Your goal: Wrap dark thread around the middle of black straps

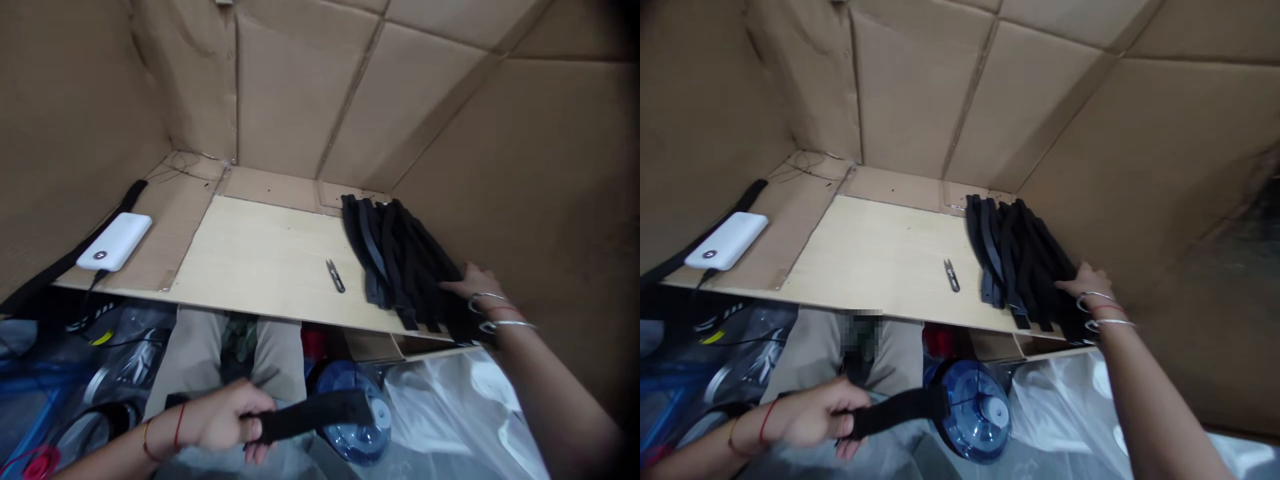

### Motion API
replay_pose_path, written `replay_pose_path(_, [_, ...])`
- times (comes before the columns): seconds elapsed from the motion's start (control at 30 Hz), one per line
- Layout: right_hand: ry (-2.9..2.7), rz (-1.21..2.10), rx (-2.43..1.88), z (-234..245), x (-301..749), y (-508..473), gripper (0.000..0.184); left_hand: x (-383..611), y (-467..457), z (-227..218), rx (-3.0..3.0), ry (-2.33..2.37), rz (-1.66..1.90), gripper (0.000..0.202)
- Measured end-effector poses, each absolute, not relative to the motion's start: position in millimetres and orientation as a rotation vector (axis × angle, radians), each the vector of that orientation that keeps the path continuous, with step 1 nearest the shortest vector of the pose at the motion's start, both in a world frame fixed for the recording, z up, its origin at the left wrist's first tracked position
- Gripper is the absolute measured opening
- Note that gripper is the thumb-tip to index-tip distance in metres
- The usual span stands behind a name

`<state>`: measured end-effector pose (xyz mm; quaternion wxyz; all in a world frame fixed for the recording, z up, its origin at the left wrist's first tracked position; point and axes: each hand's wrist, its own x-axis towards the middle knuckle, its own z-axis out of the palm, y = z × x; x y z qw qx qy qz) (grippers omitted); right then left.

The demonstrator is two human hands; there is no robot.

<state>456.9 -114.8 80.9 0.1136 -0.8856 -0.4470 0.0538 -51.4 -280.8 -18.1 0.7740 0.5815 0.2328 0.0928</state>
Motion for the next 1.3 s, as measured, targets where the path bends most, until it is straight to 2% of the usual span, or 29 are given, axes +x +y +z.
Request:
replay_pose_path(0.07, [-1.470,-0.104,-2.542,90.0,439.6,-117.1,0.054,-54.6,-269.0,-17.8,1.204,0.497,0.266,0.051])
replay_pose_path(0.17, [-1.640,-0.293,-2.361,98.9,386.5,-139.2,0.047,-60.6,-250.3,-17.6,1.151,0.463,0.342,0.054])
replay_pose_path(0.27, [-1.856,-0.364,-1.810,92.9,303.2,-183.8,0.022,-65.5,-235.9,-18.1,1.112,0.473,0.408,0.055])
replay_pose_path(0.37, [-1.936,-0.006,-1.460,67.3,217.5,-229.3,0.006,-68.1,-227.4,-19.0,1.091,0.508,0.469,0.051])
replay_pose_path(0.47, [-1.919,0.536,-1.379,31.5,160.0,-254.9,0.009,-69.7,-224.4,-21.4,1.078,0.543,0.517,0.049])
replay_pose_path(0.57, [-1.885,0.948,-1.256,2.4,131.6,-259.3,0.019,-71.4,-223.4,-24.6,1.070,0.570,0.552,0.049])
replay_pose_path(0.67, [-1.852,1.317,-1.121,-10.9,115.9,-257.2,0.019,-73.3,-220.4,-25.7,1.069,0.578,0.590,0.047])
replay_pose_path(0.73, [-1.803,1.433,-1.090,-13.9,110.1,-258.1,0.023,-74.7,-217.8,-23.4,1.069,0.582,0.611,0.044])
replay_pose_path(0.83, [-1.764,1.364,-1.144,-17.5,111.4,-258.2,0.025,-77.5,-219.9,-14.3,1.062,0.593,0.629,0.036])
replay_pose_path(0.93, [-1.747,1.365,-1.201,-22.5,117.3,-241.8,0.030,-77.6,-238.9,-1.8,1.085,0.613,0.636,0.019])
replay_pose_path(1.0, [-1.873,1.575,-1.091,-21.6,110.5,-219.4,0.029,-73.7,-261.3,5.0,1.186,0.651,0.632,0.011])
replay_pose_path(1.07, [-2.183,1.784,-0.832,-11.8,86.6,-196.1,0.033,-67.3,-286.3,9.8,1.278,0.681,0.627,0.018])
replay_pose_path(1.1, [-2.305,1.741,-0.698,-2.7,68.2,-187.3,0.041,-64.1,-298.0,11.6,1.323,0.693,0.636,0.021])
replay_pose_path(1.2, [-2.573,1.180,-0.323,37.8,-0.1,-182.6,0.094,-59.7,-323.8,18.3,1.367,0.762,0.674,0.026])
replay_pose_path(1.23, [-2.584,0.981,-0.212,52.3,-22.0,-188.0,0.096,-61.0,-329.4,21.5,1.363,0.793,0.692,0.027])
replay_pose_path(1.3, [-2.626,0.660,0.014,74.7,-57.2,-204.2,0.078,-67.2,-337.9,29.4,1.349,0.823,0.734,0.028])
